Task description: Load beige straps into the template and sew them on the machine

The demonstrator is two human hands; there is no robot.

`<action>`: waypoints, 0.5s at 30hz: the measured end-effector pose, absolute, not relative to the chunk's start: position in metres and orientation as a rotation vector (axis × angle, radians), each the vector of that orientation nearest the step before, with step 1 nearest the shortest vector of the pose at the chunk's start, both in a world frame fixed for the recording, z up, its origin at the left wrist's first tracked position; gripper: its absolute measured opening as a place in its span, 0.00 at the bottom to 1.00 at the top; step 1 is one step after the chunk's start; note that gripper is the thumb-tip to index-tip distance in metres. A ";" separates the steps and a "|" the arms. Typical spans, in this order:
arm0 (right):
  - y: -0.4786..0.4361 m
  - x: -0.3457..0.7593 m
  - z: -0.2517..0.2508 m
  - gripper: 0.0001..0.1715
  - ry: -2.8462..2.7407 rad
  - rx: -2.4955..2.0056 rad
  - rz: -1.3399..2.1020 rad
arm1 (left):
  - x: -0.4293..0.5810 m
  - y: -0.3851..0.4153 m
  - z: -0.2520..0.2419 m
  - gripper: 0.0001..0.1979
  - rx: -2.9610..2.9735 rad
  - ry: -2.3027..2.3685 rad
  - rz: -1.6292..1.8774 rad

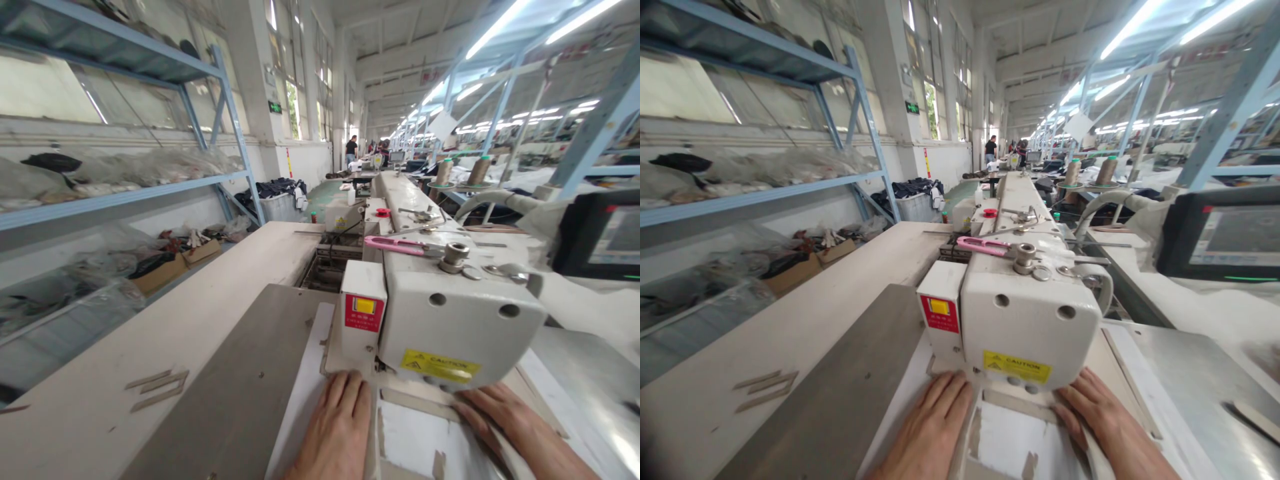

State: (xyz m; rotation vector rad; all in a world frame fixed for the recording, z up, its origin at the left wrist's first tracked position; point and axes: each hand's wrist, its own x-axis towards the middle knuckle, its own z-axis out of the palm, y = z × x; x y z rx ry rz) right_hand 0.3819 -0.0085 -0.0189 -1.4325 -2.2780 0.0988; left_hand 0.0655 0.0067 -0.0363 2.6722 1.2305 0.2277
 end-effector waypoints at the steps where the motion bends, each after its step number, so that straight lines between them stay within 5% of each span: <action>1: -0.009 0.378 -0.013 0.23 -2.277 -1.415 0.097 | 0.064 0.008 -0.033 0.35 2.608 1.240 0.225; 6: -0.013 0.375 -0.005 0.26 -2.285 -1.365 -0.035 | 0.058 0.009 -0.025 0.37 2.409 1.348 0.158; 15: -0.011 0.381 -0.006 0.24 -2.239 -1.348 0.211 | 0.062 0.006 -0.024 0.43 2.376 1.342 0.096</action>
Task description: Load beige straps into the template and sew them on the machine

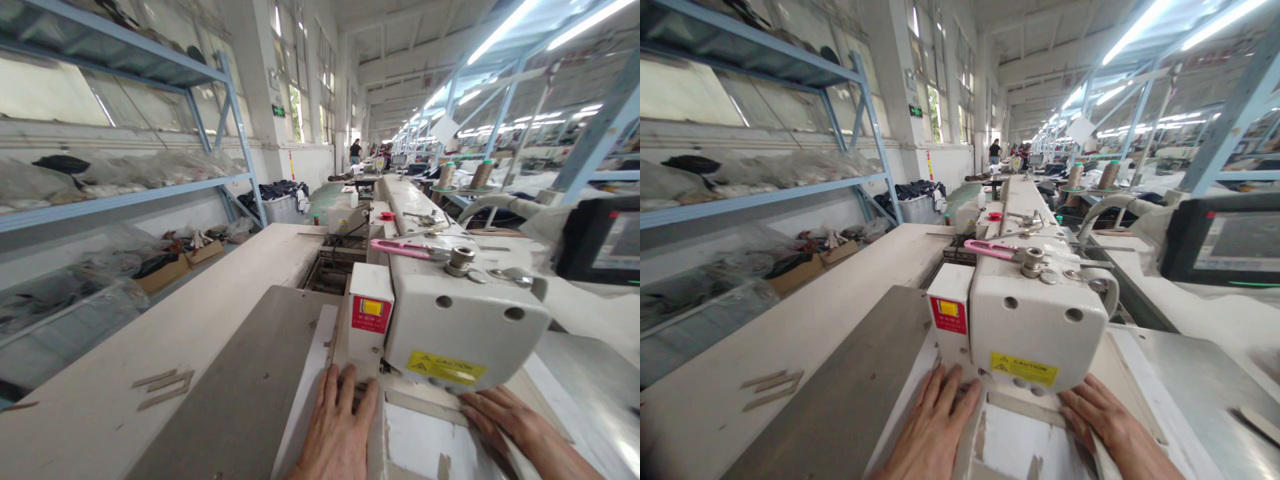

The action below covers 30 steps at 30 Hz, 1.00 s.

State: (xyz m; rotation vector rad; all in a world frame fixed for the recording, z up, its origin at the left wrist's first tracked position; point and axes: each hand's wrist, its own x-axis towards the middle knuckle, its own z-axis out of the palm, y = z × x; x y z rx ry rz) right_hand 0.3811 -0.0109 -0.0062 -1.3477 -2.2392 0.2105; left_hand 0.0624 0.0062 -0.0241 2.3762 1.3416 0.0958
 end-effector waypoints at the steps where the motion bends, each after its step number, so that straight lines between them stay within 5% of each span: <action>1: -0.011 0.382 -0.007 0.24 -2.240 -1.343 0.221 | 0.062 0.006 -0.024 0.43 2.378 1.338 0.097; 8: -0.010 0.379 -0.021 0.27 -2.257 -1.358 0.293 | 0.063 0.009 -0.026 0.40 2.421 1.341 0.155; 18: -0.008 0.390 -0.027 0.25 -2.378 -1.422 0.226 | 0.064 0.034 0.002 0.25 2.605 0.977 0.248; 30: -0.051 0.383 -0.003 0.35 -2.460 -1.776 0.300 | 0.063 0.039 -0.034 0.34 2.889 1.137 0.273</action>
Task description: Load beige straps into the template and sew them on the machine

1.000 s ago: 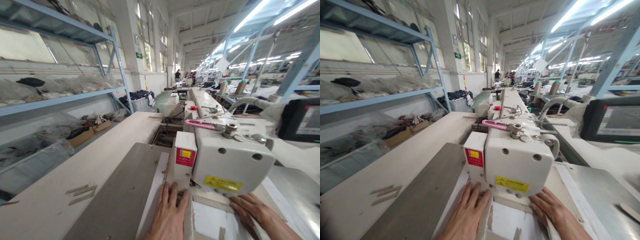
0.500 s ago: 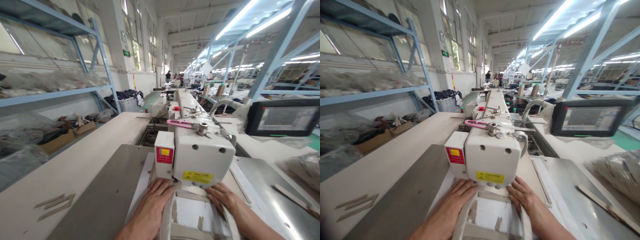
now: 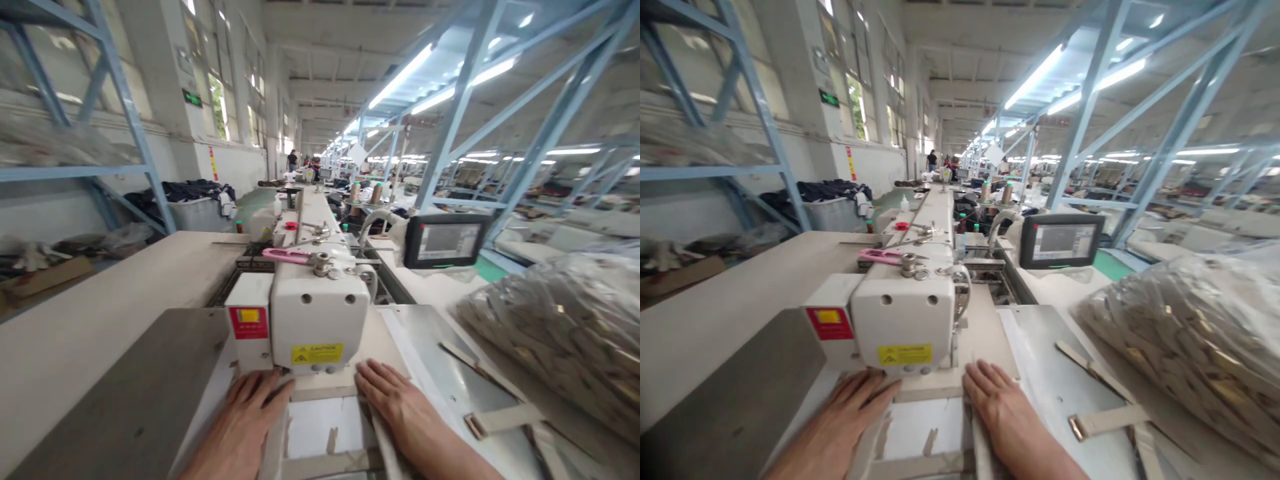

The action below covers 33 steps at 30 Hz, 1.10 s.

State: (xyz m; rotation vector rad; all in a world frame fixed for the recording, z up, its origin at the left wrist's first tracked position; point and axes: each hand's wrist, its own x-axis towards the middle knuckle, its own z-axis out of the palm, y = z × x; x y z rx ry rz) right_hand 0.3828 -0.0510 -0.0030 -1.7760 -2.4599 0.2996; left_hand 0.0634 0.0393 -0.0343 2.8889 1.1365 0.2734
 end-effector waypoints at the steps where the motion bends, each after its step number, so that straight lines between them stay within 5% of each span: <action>1: -0.055 0.379 -0.002 0.38 -2.405 -1.867 0.345 | 0.061 0.043 -0.042 0.35 2.925 1.116 0.311; 6: -0.070 0.376 0.005 0.39 -2.194 -2.162 0.458 | 0.055 0.062 -0.066 0.32 3.024 1.007 0.453; 21: -0.066 0.390 -0.008 0.34 -2.074 -2.100 0.212 | 0.050 0.060 -0.065 0.35 2.937 1.024 0.305; 27: -0.063 0.395 -0.014 0.40 -2.205 -2.067 0.166 | 0.054 0.048 -0.048 0.35 2.935 1.022 0.297; 33: -0.061 0.404 -0.020 0.32 -2.310 -2.019 0.170 | 0.065 0.040 -0.027 0.35 2.846 1.133 0.175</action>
